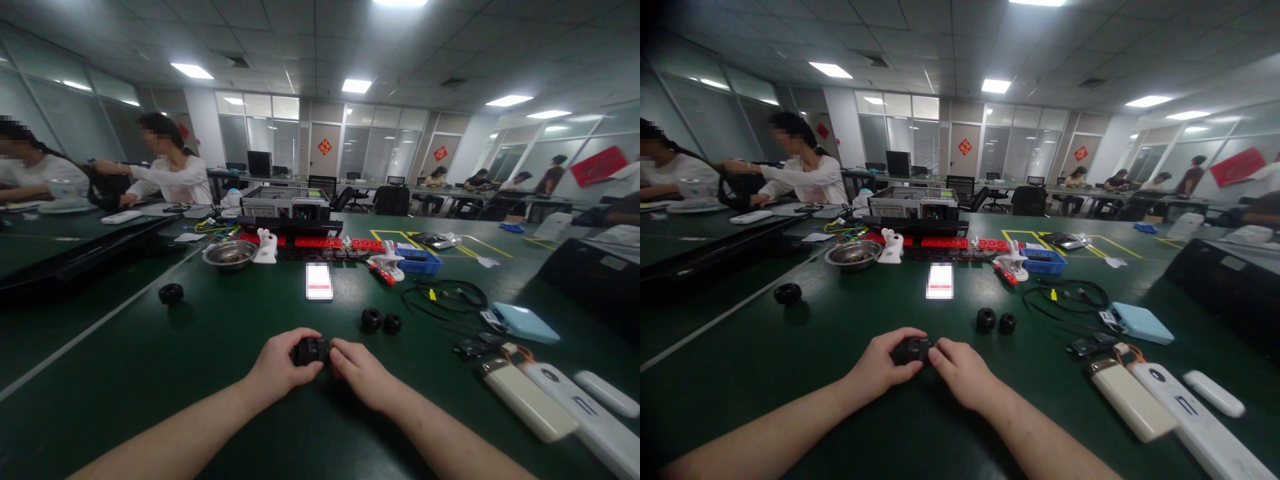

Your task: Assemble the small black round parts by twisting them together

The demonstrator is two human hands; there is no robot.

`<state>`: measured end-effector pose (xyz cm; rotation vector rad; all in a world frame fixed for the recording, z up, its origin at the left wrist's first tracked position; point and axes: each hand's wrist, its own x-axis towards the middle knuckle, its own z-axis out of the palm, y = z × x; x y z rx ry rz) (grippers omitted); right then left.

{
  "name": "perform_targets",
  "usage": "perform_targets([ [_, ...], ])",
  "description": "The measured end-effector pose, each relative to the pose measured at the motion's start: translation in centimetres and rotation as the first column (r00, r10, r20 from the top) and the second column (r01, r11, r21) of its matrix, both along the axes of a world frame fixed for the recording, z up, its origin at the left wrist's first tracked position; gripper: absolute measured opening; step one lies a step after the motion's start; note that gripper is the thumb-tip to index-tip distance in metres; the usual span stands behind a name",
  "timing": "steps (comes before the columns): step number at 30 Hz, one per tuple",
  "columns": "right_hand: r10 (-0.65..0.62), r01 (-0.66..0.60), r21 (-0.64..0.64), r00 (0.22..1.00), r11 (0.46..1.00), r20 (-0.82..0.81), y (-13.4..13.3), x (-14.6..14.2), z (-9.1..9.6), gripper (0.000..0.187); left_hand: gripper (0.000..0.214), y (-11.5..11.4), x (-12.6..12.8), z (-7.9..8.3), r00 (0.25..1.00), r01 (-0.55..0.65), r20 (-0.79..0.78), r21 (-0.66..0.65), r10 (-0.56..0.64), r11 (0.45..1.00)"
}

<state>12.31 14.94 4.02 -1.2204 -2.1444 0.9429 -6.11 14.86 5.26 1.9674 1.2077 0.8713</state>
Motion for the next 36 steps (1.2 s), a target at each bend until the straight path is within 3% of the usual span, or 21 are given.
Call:
perform_targets([
  [4, -0.013, -0.005, -0.104, 0.986, 0.995, -0.166, 0.3, -0.2, -0.9, 0.052, 0.04, 0.3, -0.1, -1.0, 0.999, 0.001, -0.039, 0.107, 0.003, 0.994],
  [8, -0.016, -0.007, -0.122, 0.981, 0.993, -0.195, 0.3, -0.4, -1.2, 0.051, 0.041, 0.3, -0.1, -1.1, 0.999, 0.032, -0.042, 0.104, -0.028, 0.994],
  [15, 0.0, 0.0, -0.004, 0.992, 1.0, -0.129, 0.1, -0.2, -0.1, 0.023, 0.044, 0.1, -0.3, 0.0, 0.994, 0.079, 0.083, -0.044, -0.075, 0.996],
  [18, -0.03, 0.032, 0.08, 0.999, 0.996, -0.029, -0.3, -0.2, 0.3, 0.034, 0.04, 0.5, -0.3, -0.7, 0.978, 0.127, 0.178, -0.096, -0.109, 0.987],
  [20, -0.069, 0.061, 0.136, 0.996, 0.989, 0.055, -0.5, -0.2, 0.5, 0.039, 0.038, 0.8, -0.1, -1.2, 0.967, 0.151, 0.234, -0.197, -0.103, 0.969],
  [23, -0.103, 0.082, 0.163, 0.987, 0.983, 0.123, -0.7, -0.3, 0.6, 0.038, 0.034, 0.9, 0.3, -1.2, 0.973, 0.121, 0.226, -0.299, -0.053, 0.947],
  [26, -0.089, 0.073, 0.123, 0.988, 0.99, 0.127, -0.7, -0.3, 0.5, 0.048, 0.029, 0.3, 0.4, -0.4, 0.992, 0.064, 0.122, -0.204, -0.04, 0.977],
  [28, -0.064, 0.058, 0.084, 0.995, 0.995, 0.082, -0.5, -0.1, 0.2, 0.042, 0.03, 0.0, 0.3, 0.1, 0.997, 0.044, 0.076, -0.124, -0.035, 0.991],
  [30, -0.022, 0.022, 0.022, 1.0, 1.0, -0.016, -0.2, 0.0, -0.2, 0.032, 0.035, -0.2, 0.1, 0.1, 0.999, 0.016, 0.042, -0.038, -0.015, 0.999],
  [33, 0.02, -0.046, -0.113, 0.975, 0.993, -0.222, 0.1, -0.2, -0.8, 0.051, 0.04, 0.0, -0.2, -0.4, 1.0, -0.012, -0.022, 0.079, 0.014, 0.997],
  [36, -0.034, -0.05, -0.239, 0.941, 0.97, -0.336, 0.4, -0.5, -1.3, 0.055, 0.041, 0.2, -0.3, -0.7, 0.998, 0.011, -0.055, 0.115, -0.004, 0.993],
])
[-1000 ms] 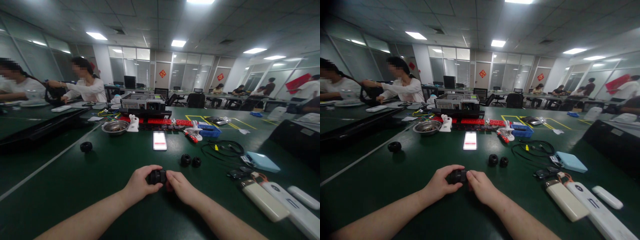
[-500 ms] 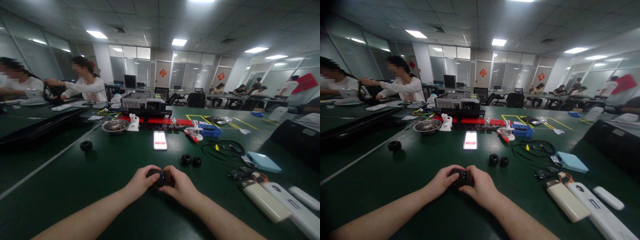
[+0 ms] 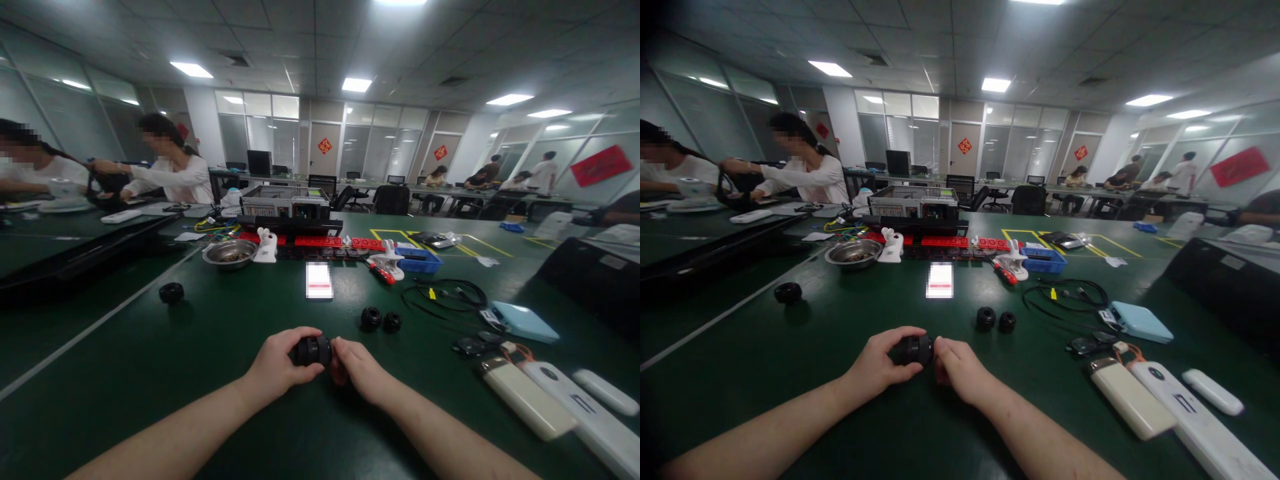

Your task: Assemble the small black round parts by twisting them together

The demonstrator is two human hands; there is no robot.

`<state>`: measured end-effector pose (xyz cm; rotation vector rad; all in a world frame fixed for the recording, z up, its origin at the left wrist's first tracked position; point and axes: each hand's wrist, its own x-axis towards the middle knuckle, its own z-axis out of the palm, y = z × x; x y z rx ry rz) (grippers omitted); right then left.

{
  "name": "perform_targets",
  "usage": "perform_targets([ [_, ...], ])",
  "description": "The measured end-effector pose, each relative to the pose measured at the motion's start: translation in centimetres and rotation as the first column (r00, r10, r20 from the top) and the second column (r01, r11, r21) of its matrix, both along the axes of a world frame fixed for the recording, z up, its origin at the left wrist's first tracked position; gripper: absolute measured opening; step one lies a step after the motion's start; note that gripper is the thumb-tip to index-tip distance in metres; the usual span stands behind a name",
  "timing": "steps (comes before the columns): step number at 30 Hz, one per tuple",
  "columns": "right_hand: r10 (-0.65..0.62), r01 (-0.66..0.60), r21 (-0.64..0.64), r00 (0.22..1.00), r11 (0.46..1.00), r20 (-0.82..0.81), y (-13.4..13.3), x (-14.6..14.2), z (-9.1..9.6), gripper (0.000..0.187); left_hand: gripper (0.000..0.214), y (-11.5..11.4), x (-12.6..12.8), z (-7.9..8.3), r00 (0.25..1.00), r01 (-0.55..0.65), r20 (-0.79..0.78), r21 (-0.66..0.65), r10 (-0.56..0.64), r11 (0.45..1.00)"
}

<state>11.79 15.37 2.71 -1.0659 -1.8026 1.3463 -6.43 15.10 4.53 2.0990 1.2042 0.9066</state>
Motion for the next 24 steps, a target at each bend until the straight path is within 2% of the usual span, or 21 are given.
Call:
perform_targets([
  [4, -0.017, 0.017, -0.018, 1.0, 1.0, 0.0, 0.1, -0.1, 0.1, 0.047, 0.042, 0.0, -0.2, 0.2, 0.999, 0.034, 0.028, -0.053, -0.033, 0.998],
  [8, -0.049, 0.032, 0.129, 0.99, 0.991, 0.131, -0.3, 0.1, 1.0, 0.025, 0.04, 0.6, -0.2, -0.1, 0.987, 0.089, 0.147, -0.179, -0.063, 0.98],
  [11, -0.123, 0.043, 0.258, 0.945, 0.965, 0.302, -0.7, 0.1, 1.5, 0.034, 0.034, 1.1, -0.1, -0.7, 0.984, 0.103, 0.171, -0.256, -0.06, 0.961],
  [13, -0.132, 0.032, 0.28, 0.929, 0.96, 0.346, -0.8, 0.1, 1.6, 0.037, 0.03, 1.2, 0.1, -0.8, 0.984, 0.101, 0.169, -0.289, -0.053, 0.952],
  [16, -0.084, 0.006, 0.234, 0.941, 0.972, 0.326, -0.7, 0.2, 1.3, 0.042, 0.027, 0.9, 0.2, -0.3, 0.984, 0.09, 0.172, -0.278, -0.043, 0.956],
  [19, -0.039, -0.001, 0.155, 0.967, 0.988, 0.253, -0.3, 0.3, 0.7, 0.03, 0.028, 0.3, 0.3, 0.5, 0.988, 0.041, 0.154, -0.254, -0.002, 0.966],
  [24, 0.0, 0.001, -0.082, 1.0, 0.997, 0.022, 0.2, 0.0, -0.1, 0.049, 0.037, -0.1, 0.3, 0.5, 0.991, -0.018, 0.13, -0.165, 0.04, 0.986],
])
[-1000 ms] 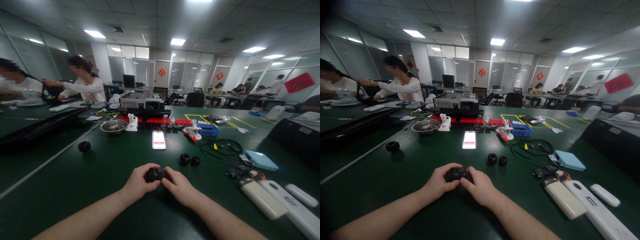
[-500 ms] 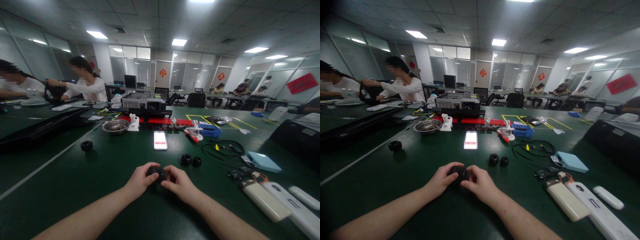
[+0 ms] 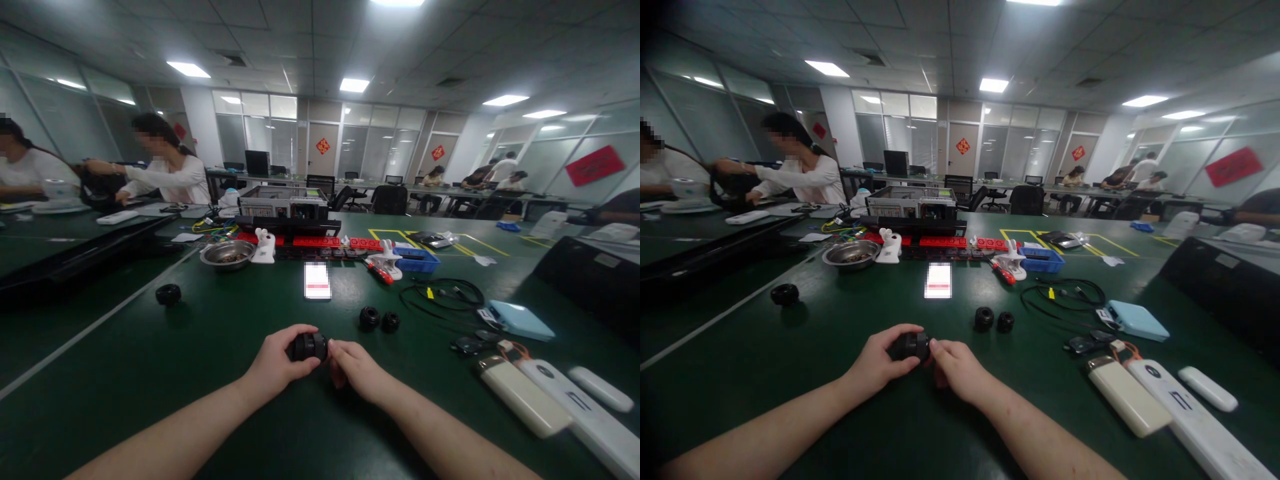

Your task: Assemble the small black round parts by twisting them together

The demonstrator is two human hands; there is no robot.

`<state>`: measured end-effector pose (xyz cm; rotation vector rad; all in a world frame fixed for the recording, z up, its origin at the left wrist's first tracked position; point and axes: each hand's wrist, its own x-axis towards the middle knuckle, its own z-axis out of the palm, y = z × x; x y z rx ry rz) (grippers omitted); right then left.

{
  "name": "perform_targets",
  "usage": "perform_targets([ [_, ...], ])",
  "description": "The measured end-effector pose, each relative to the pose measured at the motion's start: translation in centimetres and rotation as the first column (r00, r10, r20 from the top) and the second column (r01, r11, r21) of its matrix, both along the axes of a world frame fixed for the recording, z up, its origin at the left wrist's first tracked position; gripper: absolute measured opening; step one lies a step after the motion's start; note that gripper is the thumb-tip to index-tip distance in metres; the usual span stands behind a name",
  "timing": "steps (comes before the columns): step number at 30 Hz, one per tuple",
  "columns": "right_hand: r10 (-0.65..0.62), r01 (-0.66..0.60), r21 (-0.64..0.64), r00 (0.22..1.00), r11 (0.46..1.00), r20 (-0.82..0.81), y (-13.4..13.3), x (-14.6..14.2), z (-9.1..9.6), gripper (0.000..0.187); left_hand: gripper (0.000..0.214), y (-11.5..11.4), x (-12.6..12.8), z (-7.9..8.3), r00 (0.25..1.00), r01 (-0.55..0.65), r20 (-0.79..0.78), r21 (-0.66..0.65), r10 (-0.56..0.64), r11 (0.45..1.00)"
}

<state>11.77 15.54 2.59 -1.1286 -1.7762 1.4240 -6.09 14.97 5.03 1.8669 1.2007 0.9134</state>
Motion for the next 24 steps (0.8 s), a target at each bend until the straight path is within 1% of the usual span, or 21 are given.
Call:
perform_targets([
  [3, 0.03, -0.035, -0.049, 0.996, 0.998, -0.081, 0.0, -0.3, -0.1, 0.05, 0.041, 0.1, -0.1, -0.4, 1.0, 0.007, 0.001, 0.058, -0.007, 0.998],
  [5, 0.054, -0.058, -0.039, 0.995, 0.998, -0.078, -0.1, -0.3, 0.1, 0.05, 0.043, 0.3, -0.3, -0.5, 1.0, 0.025, 0.014, 0.057, -0.026, 0.998],
  [6, 0.065, -0.065, -0.006, 0.997, 0.998, -0.041, -0.2, -0.2, 0.3, 0.048, 0.043, 0.4, -0.4, -0.6, 0.999, 0.04, 0.029, 0.04, -0.041, 0.998],
  [8, 0.057, -0.07, 0.119, 0.992, 0.99, 0.113, -0.4, 0.0, 0.9, 0.038, 0.042, 0.8, -0.6, -0.9, 0.992, 0.088, 0.088, -0.02, -0.086, 0.996],
  [10, 0.0, -0.089, 0.267, 0.949, 0.96, 0.316, -0.7, 0.1, 1.6, 0.025, 0.039, 1.2, -0.7, -1.2, 0.981, 0.153, 0.134, -0.093, -0.14, 0.984],
  [11, -0.034, -0.107, 0.321, 0.913, 0.941, 0.406, -0.8, 0.1, 1.9, 0.022, 0.037, 1.4, -0.7, -1.3, 0.977, 0.178, 0.137, -0.13, -0.16, 0.975],
  [13, -0.081, -0.15, 0.377, 0.844, 0.914, 0.53, -1.0, 0.1, 2.4, 0.024, 0.033, 1.7, -0.6, -1.3, 0.978, 0.201, 0.103, -0.206, -0.183, 0.958],
  [14, -0.093, -0.167, 0.391, 0.821, 0.905, 0.564, -1.1, 0.1, 2.5, 0.026, 0.031, 1.7, -0.5, -1.2, 0.98, 0.197, 0.076, -0.234, -0.184, 0.952],
  [16, -0.097, -0.182, 0.397, 0.802, 0.9, 0.589, -1.1, 0.1, 2.4, 0.03, 0.027, 1.4, -0.4, -0.8, 0.985, 0.174, 0.026, -0.234, -0.172, 0.957],
  [18, -0.079, -0.17, 0.364, 0.812, 0.916, 0.579, -0.9, 0.3, 2.0, 0.035, 0.025, 1.0, -0.2, -0.2, 0.988, 0.149, -0.025, -0.167, -0.156, 0.975],
  [20, -0.038, -0.139, 0.305, 0.859, 0.942, 0.511, -0.6, 0.5, 1.4, 0.039, 0.023, 0.6, -0.2, 0.3, 0.989, 0.124, -0.068, -0.094, -0.131, 0.988],
  [22, 0.017, -0.094, 0.209, 0.939, 0.973, 0.344, -0.3, 0.6, 1.0, 0.044, 0.023, 0.3, -0.1, 0.7, 0.992, 0.094, -0.084, -0.051, -0.098, 0.994],
  [24, 0.057, -0.065, 0.057, 0.99, 0.996, 0.127, -0.1, 0.5, 0.7, 0.054, 0.025, 0.2, -0.1, 0.9, 0.994, 0.06, -0.088, -0.018, -0.061, 0.998],
])
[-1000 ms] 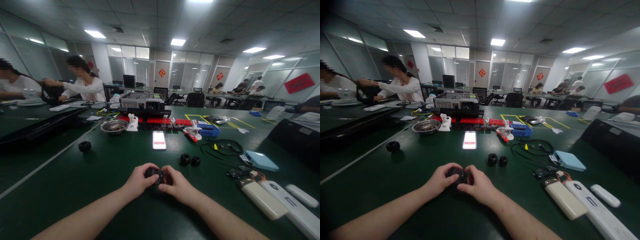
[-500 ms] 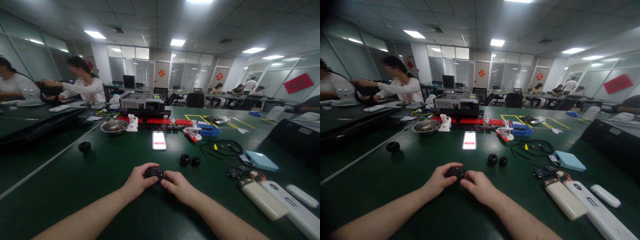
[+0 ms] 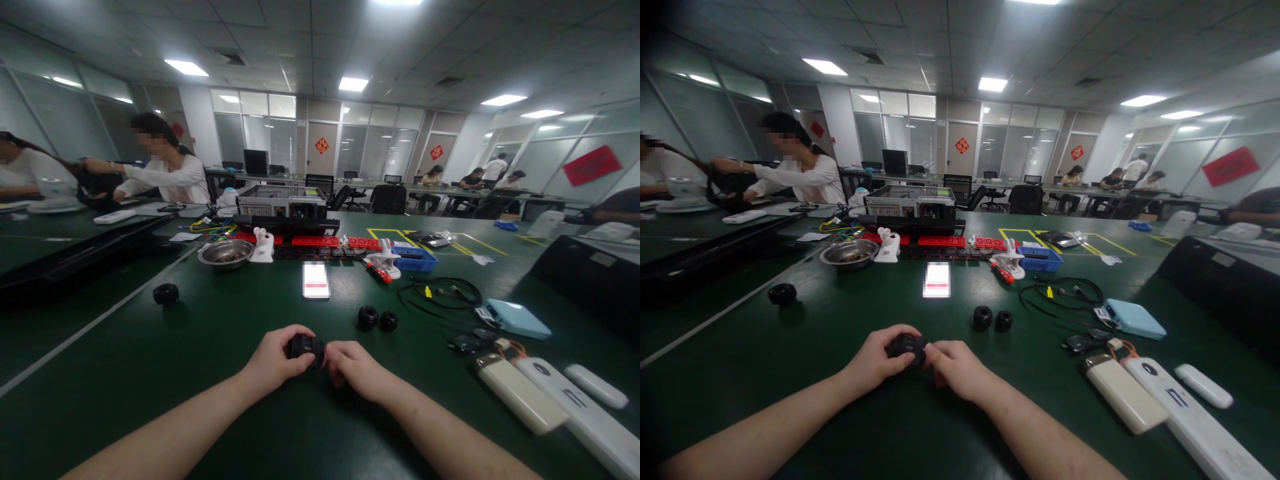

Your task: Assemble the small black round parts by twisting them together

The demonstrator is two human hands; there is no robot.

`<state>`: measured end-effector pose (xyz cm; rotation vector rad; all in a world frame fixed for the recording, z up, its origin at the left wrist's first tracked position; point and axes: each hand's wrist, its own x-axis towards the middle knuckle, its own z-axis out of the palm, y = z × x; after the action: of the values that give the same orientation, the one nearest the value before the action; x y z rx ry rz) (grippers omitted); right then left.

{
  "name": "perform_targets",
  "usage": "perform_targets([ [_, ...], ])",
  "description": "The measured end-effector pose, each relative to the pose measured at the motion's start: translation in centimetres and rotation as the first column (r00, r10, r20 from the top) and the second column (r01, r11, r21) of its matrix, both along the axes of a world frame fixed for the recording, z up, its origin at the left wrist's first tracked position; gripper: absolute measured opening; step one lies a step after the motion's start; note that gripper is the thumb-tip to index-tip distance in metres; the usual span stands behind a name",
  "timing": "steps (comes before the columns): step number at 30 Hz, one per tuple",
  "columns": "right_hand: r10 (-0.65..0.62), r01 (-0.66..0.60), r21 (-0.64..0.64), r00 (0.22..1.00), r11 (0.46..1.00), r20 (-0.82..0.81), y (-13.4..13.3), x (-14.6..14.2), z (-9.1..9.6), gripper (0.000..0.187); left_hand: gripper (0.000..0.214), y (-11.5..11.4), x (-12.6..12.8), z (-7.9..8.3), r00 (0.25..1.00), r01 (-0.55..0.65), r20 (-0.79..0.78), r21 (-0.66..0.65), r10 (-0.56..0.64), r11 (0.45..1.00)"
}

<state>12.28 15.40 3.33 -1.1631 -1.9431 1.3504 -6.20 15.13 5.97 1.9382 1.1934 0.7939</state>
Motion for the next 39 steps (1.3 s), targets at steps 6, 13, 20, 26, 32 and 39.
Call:
perform_targets([
  [6, -0.043, -0.008, -0.261, 0.981, 0.965, -0.188, 0.1, -0.7, 0.1, 0.053, 0.034, 0.0, -0.1, -0.2, 0.999, 0.042, 0.026, 0.048, -0.043, 0.998],
  [13, -0.087, 0.087, 0.087, 0.996, 0.992, -0.005, -0.3, -0.4, 0.1, 0.026, 0.036, 1.0, -0.5, -1.5, 0.983, 0.086, 0.171, -0.128, -0.063, 0.988],
  [20, -0.146, 0.077, 0.324, 0.97, 0.943, 0.195, -1.2, -0.2, 1.1, 0.043, 0.036, 1.6, 0.1, -2.9, 0.916, 0.098, 0.391, -0.445, 0.094, 0.89],
  [26, -0.044, 0.044, 0.042, 0.999, 0.998, 0.0, -0.1, -0.1, -0.1, 0.04, 0.03, 0.8, 0.0, -1.5, 0.981, -0.047, 0.183, -0.135, 0.071, 0.99],
  [32, -0.02, 0.005, -0.112, 0.991, 0.994, -0.132, 0.2, -0.4, -0.6, 0.047, 0.034, -0.4, 0.0, -0.3, 1.0, -0.014, 0.018, 0.045, 0.013, 0.999],
  [39, -0.085, 0.079, 0.131, 0.995, 0.988, 0.043, -0.4, -0.5, 0.2, 0.019, 0.043, 1.2, -0.3, -2.4, 0.972, 0.036, 0.237, -0.161, 0.003, 0.986],
])
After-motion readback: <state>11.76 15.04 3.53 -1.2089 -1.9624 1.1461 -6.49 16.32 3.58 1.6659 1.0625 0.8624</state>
